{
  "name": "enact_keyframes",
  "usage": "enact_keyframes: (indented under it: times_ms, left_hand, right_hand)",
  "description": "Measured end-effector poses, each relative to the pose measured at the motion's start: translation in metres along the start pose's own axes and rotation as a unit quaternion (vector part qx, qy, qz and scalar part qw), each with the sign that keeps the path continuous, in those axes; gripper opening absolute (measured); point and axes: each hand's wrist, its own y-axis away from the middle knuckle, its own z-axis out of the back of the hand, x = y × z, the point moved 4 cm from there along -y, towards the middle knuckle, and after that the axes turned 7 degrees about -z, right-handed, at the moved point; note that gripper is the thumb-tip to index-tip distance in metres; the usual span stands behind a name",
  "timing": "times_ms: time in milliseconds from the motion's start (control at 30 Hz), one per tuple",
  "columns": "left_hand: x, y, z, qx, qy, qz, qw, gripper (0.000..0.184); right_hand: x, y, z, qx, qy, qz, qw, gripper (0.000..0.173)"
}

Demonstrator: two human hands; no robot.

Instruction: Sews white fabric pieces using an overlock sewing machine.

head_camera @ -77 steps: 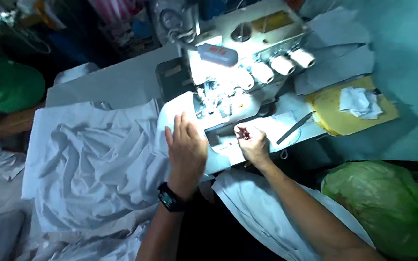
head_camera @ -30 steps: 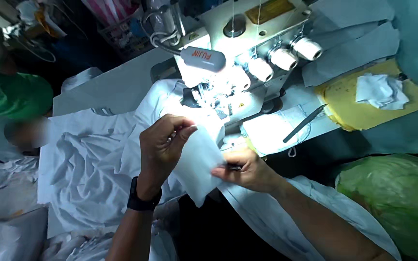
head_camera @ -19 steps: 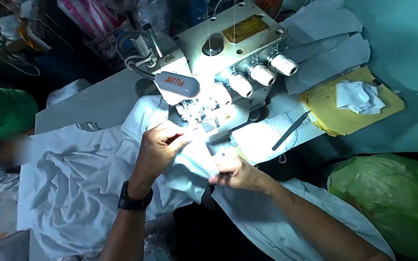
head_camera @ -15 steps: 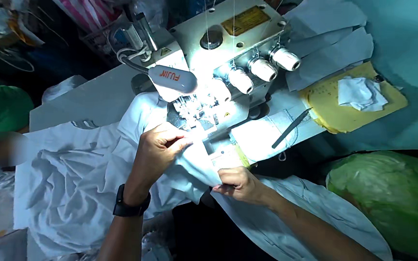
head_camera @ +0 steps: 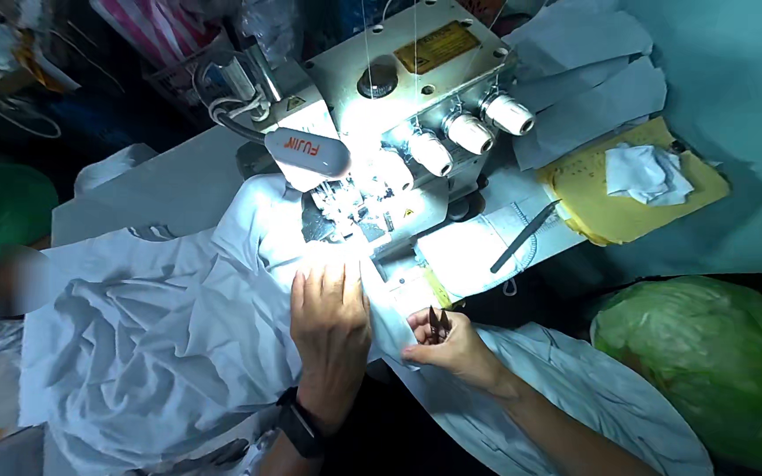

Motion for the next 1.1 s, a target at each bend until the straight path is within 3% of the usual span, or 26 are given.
enact_keyframes:
  times_ms: [233,300,400,467,533,567,633,767,900,967,1100]
  left_hand:
    - [0.037,-0.009,-0.011,0.01,0.122,-0.001,0.992,0.035]
    - [0.041,0.005,-0.007,-0.017,0.179,-0.017,0.984,0.045]
    - [0.012,0.049,-0.003,-0.069,0.259,-0.072,0.961,0.069]
    - [-0.003,0.076,-0.016,-0.08,0.22,-0.096,0.967,0.062]
    - [0.014,0.091,-0.026,-0.121,0.183,-0.045,0.975,0.04]
    - [0.026,0.09,-0.022,-0.133,0.181,-0.012,0.974,0.04]
    - [0.04,0.078,0.001,-0.119,0.151,-0.013,0.981,0.039]
    - [0.045,0.046,0.027,-0.032,0.149,-0.102,0.983,0.031]
    - [0.06,0.014,0.016,0.076,0.272,-0.102,0.954,0.05]
    - [0.069,0.004,0.004,0.058,0.296,-0.061,0.951,0.067]
    - [0.09,-0.019,-0.012,0.001,0.294,-0.02,0.956,0.039]
  right_hand:
    - [0.023,-0.002,-0.01,0.037,0.041,0.056,0.997,0.003]
    - [0.025,0.006,-0.008,0.032,0.044,0.069,0.996,0.017]
    - [0.037,0.016,0.003,-0.03,0.059,0.143,0.988,0.029]
    - [0.046,0.03,-0.005,-0.02,0.106,0.21,0.972,0.026]
    - [0.049,0.043,-0.022,0.026,0.152,0.276,0.949,0.021]
    - [0.048,0.042,-0.028,0.028,0.168,0.293,0.941,0.019]
    - [0.043,0.031,-0.032,0.002,0.178,0.29,0.941,0.016]
    - [0.046,0.002,-0.038,-0.07,0.163,0.256,0.95,0.01]
    - [0.058,-0.025,-0.041,-0.111,0.152,0.291,0.938,0.007]
    - [0.065,-0.038,-0.044,-0.112,0.132,0.297,0.939,0.007]
    - [0.084,-0.056,-0.049,-0.127,0.155,0.346,0.916,0.006]
